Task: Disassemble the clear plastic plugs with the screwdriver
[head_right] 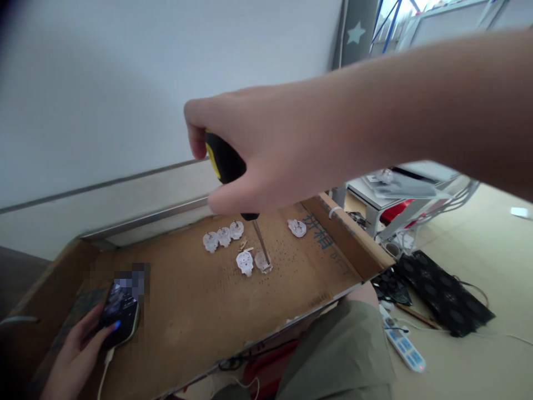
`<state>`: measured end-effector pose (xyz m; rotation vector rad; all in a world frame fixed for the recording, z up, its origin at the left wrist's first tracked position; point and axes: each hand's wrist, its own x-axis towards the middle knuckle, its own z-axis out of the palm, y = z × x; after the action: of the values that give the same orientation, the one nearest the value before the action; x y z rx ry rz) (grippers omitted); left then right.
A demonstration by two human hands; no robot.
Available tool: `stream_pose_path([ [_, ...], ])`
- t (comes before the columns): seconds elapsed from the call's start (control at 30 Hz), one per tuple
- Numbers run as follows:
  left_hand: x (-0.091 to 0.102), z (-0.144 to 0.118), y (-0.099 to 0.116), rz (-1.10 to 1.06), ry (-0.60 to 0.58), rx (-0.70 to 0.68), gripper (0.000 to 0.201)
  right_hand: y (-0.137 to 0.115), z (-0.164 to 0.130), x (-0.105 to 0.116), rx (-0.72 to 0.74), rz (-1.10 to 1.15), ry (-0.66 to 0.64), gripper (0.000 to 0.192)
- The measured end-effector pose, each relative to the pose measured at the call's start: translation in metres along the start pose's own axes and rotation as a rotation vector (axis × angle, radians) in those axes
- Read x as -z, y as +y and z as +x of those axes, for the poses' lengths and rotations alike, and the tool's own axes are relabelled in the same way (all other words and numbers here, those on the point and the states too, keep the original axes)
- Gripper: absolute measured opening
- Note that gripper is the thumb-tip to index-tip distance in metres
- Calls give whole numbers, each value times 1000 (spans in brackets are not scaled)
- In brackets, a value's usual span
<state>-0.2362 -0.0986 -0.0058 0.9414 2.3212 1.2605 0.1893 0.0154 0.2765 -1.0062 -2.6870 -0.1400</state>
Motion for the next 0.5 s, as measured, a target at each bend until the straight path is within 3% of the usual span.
stream_pose_path([
  [0.1, 2, -1, 7, -46, -64, 86, 70, 1, -1, 6, -28, 128, -65, 32],
  [0.2, 2, -3, 11, -37, -55, 88, 72, -3, -1, 5, -141, 29, -7, 25],
  [0.3, 2, -4, 12, -44, -57, 91, 75, -9, -1, 1, -145, -54, 55, 27],
  [0.5, 1, -3, 6, -67, -59, 100, 76, -19, -8, -6, -140, 80, 105, 25],
])
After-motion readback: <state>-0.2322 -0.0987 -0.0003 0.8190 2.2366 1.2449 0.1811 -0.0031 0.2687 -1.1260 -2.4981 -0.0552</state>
